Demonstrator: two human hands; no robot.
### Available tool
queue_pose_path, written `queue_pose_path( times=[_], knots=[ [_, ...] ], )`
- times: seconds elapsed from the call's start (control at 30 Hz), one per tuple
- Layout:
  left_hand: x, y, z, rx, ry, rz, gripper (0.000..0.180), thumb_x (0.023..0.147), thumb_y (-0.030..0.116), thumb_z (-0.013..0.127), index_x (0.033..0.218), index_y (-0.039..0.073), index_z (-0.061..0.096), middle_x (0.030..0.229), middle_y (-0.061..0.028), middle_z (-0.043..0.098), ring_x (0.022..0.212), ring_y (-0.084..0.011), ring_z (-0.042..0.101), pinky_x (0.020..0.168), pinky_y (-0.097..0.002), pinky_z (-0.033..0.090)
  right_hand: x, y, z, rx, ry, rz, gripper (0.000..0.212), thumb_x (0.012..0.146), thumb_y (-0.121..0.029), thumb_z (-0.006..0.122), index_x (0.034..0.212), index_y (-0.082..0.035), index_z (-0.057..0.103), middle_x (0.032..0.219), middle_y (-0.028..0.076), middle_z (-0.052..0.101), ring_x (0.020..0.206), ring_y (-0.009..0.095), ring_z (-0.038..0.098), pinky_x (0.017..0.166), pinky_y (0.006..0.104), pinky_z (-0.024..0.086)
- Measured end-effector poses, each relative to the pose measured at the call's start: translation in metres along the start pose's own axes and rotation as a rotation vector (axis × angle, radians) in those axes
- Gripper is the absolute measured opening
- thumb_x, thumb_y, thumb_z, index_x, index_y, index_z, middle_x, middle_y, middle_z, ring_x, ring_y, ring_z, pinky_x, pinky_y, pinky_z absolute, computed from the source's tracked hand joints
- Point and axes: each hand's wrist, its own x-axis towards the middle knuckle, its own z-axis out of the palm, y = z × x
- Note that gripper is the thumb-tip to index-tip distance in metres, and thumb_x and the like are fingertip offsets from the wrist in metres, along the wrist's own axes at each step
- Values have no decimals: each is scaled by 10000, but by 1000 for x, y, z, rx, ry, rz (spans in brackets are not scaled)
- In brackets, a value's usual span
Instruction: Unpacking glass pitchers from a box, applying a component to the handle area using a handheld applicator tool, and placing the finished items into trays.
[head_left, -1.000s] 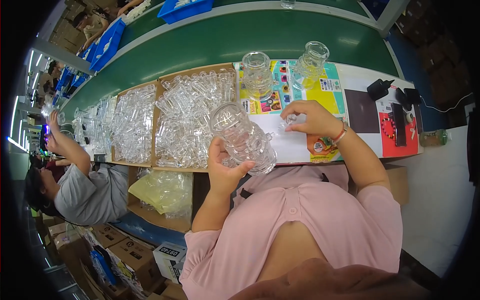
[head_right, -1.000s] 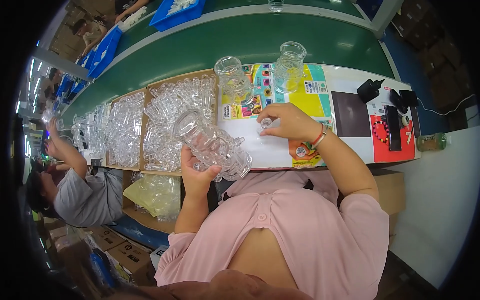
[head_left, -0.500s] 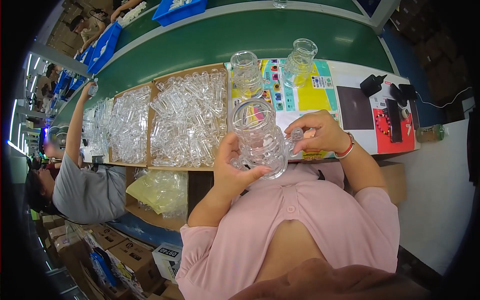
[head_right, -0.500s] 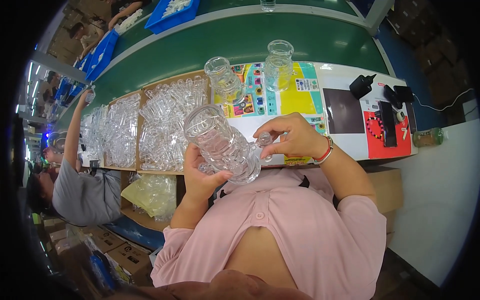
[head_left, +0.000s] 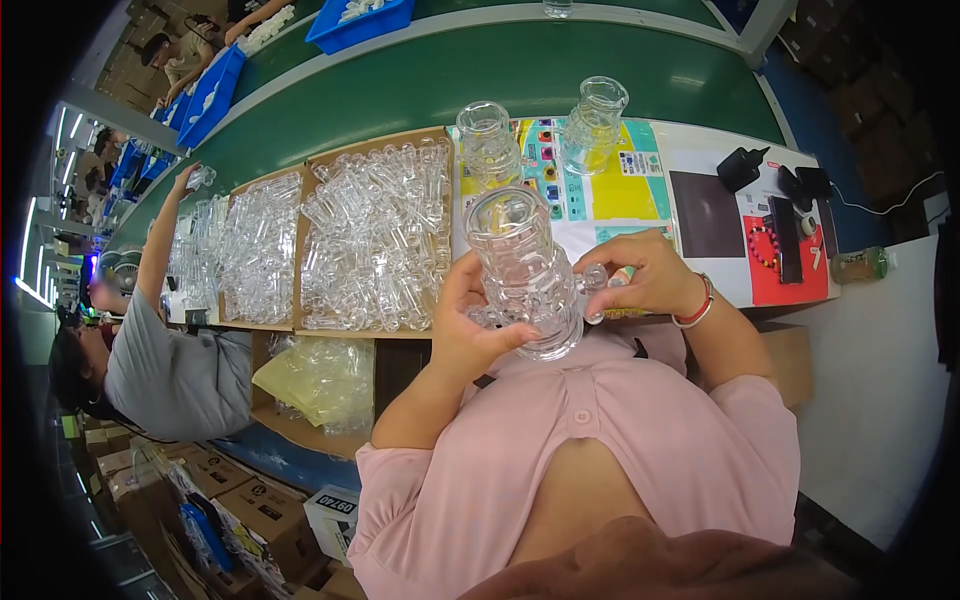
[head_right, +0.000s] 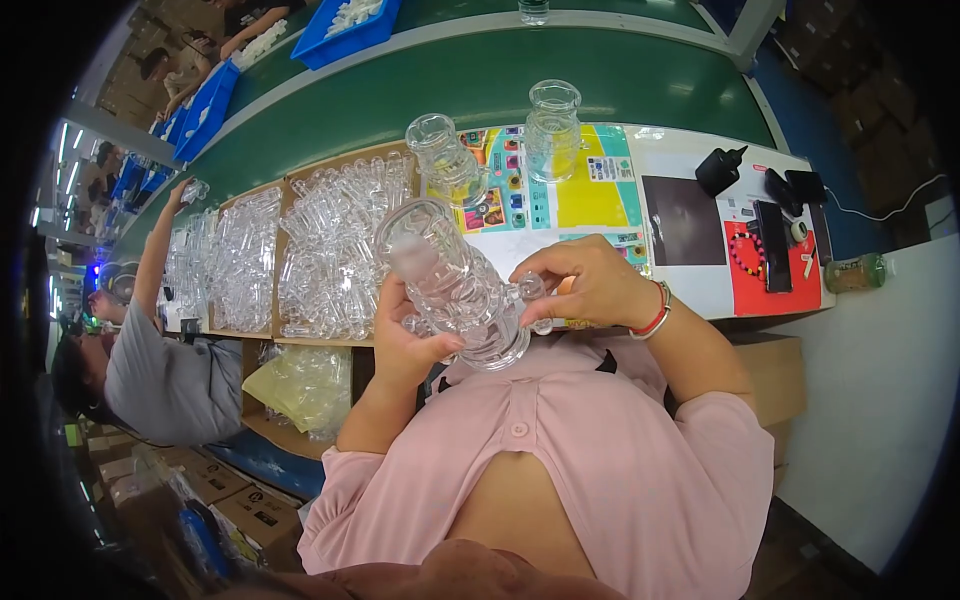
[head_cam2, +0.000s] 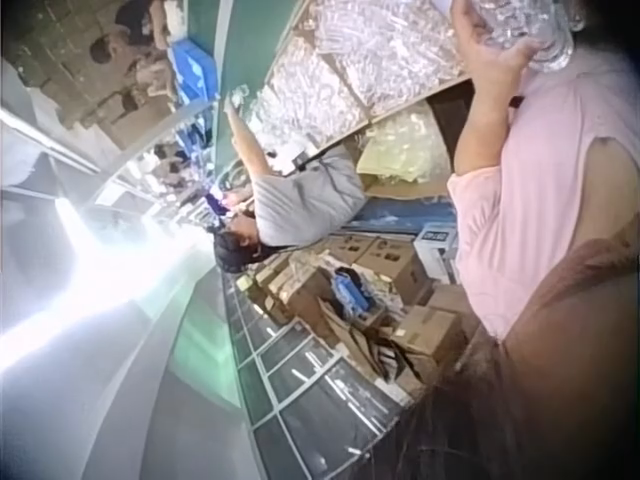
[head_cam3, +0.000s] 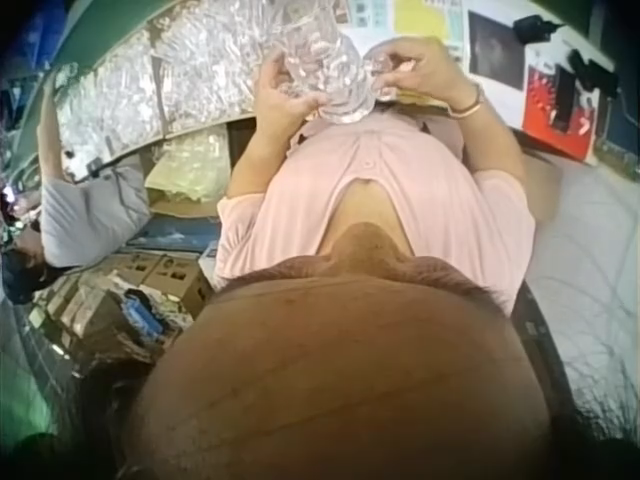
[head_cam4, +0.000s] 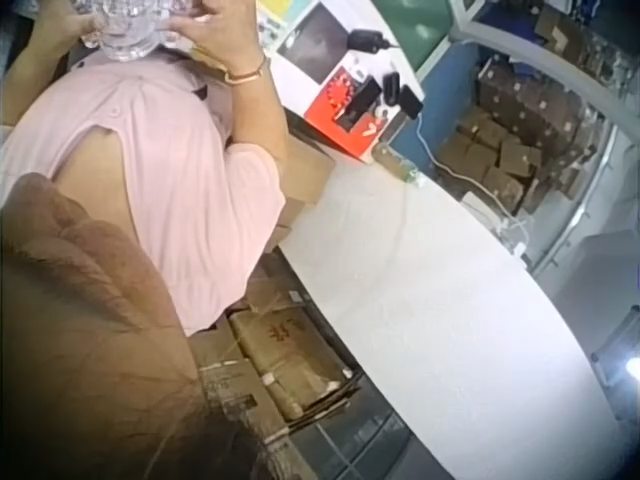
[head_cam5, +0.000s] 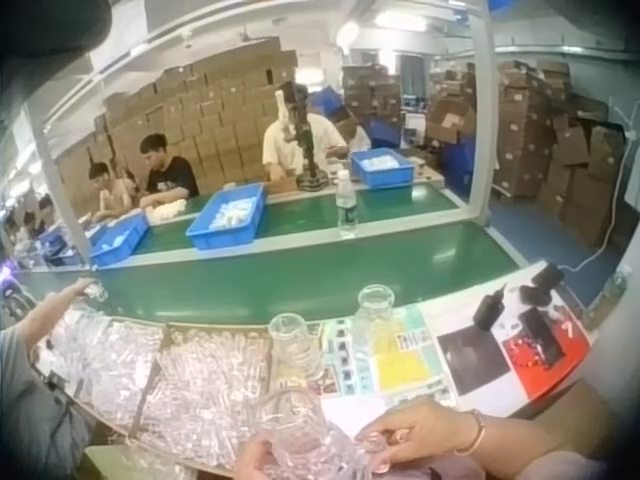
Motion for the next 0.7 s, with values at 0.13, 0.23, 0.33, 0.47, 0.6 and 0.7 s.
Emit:
queue_pose_path(
  times=[0.13,0.23,0.33,0.47,0.6,0.7],
  knots=[
    [2,1,5,-64,-25,20,862,559,200,842,1237,-5,352,1121,-121,539,1022,-201,549,849,-308,449,8,-7,3,125,138,-266,573,774,-453,608,1118,-1,531,1077,126,584,986,207,563,862,318,417],
    [-6,2,6,-27,-68,33,785,568,204,838,1201,16,413,1115,-117,538,1022,-204,542,853,-330,446,16,-14,20,846,218,-186,620,876,-505,395,1186,30,447,1222,177,479,1162,279,444,998,371,303],
    [-9,8,13,171,-261,99,732,562,200,831,1173,33,466,1100,-131,536,1005,-232,547,829,-347,451,-2,-32,31,666,130,-91,635,910,-501,271,1151,55,463,1231,214,460,1181,305,420,1022,390,272],
    [-26,15,34,388,-400,629,712,522,181,824,1147,36,515,1066,-148,533,963,-291,545,783,-341,453,-33,-35,30,347,-29,-402,598,940,-416,207,1115,75,500,1157,224,518,1093,305,507,989,380,331],
    [-35,20,40,445,-396,672,668,519,166,815,1116,36,544,1045,-141,527,941,-308,539,765,-335,455,-37,-36,32,315,-2,-505,581,944,-390,202,1064,65,543,1106,226,551,1024,292,558,908,369,415],
    [-29,7,37,379,-286,551,655,569,174,802,1142,32,520,1031,-124,533,938,-260,542,770,-320,456,-29,-32,28,361,-3,-280,572,948,-394,204,1071,55,535,1082,185,566,992,265,570,886,342,420]
  ],
)
